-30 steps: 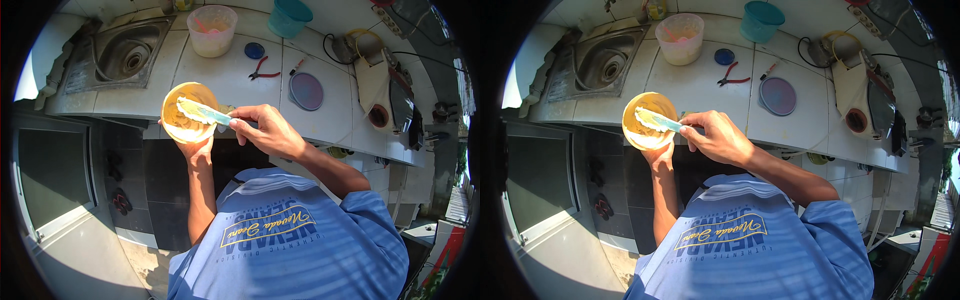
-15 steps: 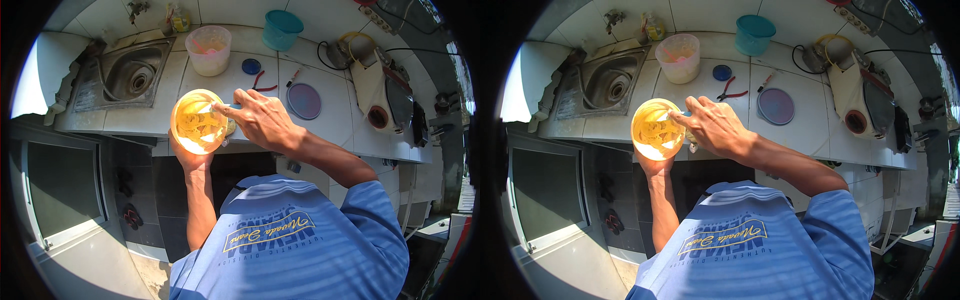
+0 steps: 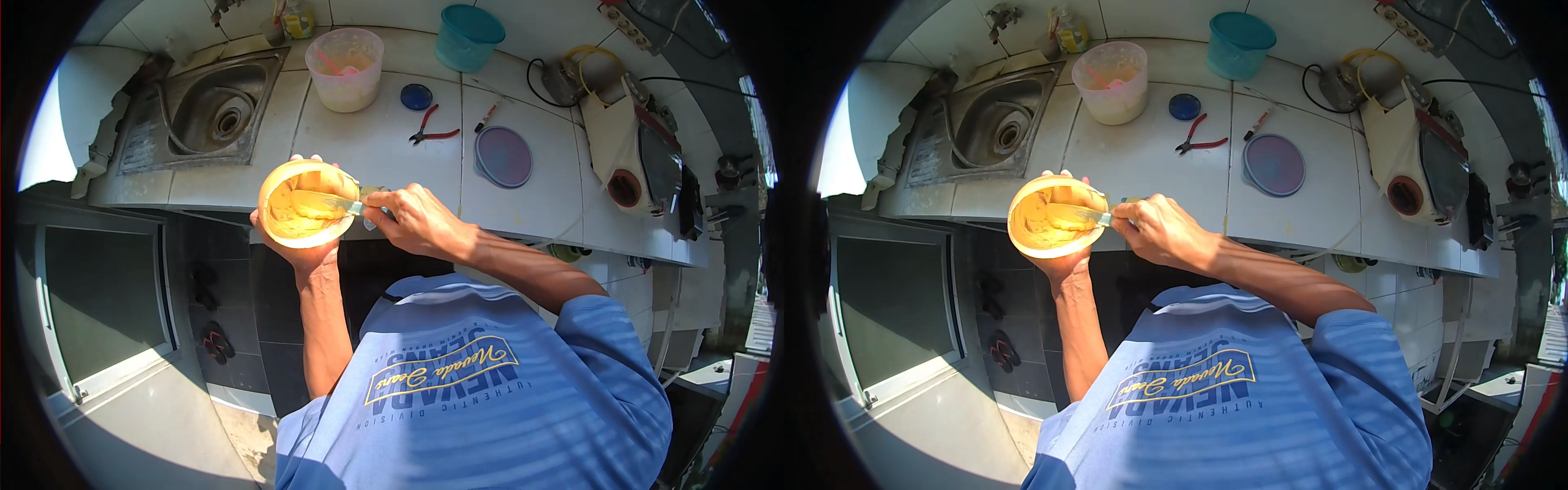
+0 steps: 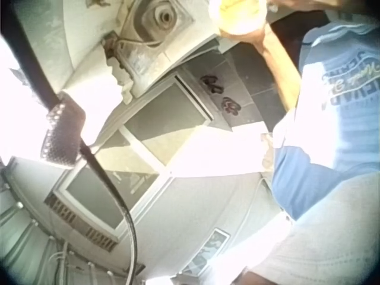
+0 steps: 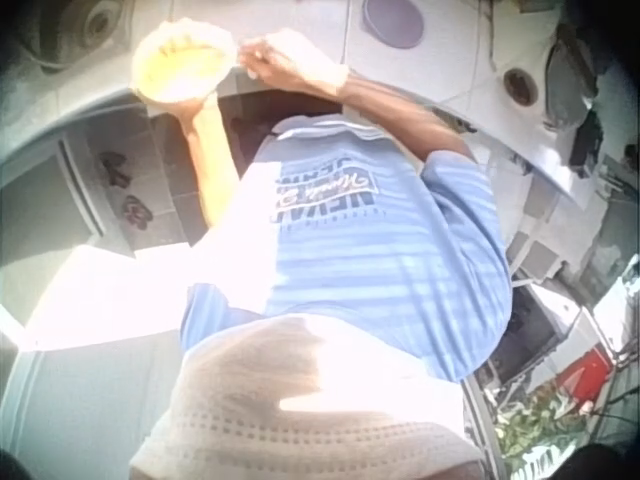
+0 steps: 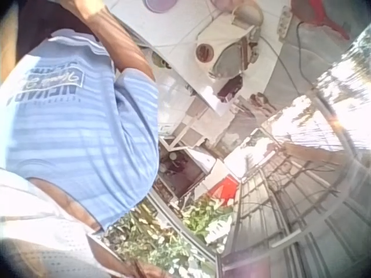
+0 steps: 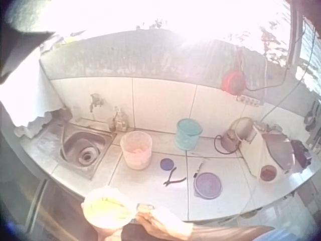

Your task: The recorder is seen adjusting a wire for a dental prosthetic and then mixing dental material in a bowl to apply it to a dental model.

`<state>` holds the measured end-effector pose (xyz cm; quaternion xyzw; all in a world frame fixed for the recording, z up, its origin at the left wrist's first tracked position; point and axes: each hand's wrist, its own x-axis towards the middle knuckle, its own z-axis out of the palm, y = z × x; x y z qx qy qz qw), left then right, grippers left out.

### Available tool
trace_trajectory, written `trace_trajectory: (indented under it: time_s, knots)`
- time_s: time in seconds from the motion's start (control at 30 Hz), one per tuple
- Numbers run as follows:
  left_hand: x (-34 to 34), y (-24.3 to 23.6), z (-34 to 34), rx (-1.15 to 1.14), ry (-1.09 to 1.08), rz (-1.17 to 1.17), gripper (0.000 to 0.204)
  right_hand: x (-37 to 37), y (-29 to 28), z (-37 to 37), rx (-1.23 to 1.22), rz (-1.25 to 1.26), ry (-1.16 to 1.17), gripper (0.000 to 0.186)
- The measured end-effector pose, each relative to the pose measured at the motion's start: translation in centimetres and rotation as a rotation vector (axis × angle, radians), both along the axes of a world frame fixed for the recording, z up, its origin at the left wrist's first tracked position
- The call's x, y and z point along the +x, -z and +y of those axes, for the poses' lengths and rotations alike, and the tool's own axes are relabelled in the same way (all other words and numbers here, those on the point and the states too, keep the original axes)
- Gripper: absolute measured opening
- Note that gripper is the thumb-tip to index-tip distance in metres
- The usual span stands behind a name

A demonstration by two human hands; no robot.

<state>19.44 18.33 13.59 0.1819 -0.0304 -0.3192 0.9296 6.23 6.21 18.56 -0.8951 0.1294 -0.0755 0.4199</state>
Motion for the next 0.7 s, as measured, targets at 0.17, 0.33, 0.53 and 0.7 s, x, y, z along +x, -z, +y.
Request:
trace_trajectory:
  time_s: [0.17,0.33,0.53,0.7]
  knots:
    - [1.0,3.0,0.8,0.097,-0.038,-0.181,0.058,-0.4,2.0,4.2,1.187,0.232,-0.059,0.025]
    - [1.3,1.9,1.3,0.095,-0.14,-0.065,0.055,-0.7,-0.5,4.1,1.602,0.149,-0.043,0.027]
    - [-0.6,-1.3,0.5,0.083,-0.247,0.201,0.05,0.9,2.2,2.9,-0.068,-0.588,0.066,0.056]
    - [0.7,-3.3,0.0,0.062,-0.231,0.172,0.051,-1.9,4.5,2.8,-0.34,-0.42,0.13,0.057]
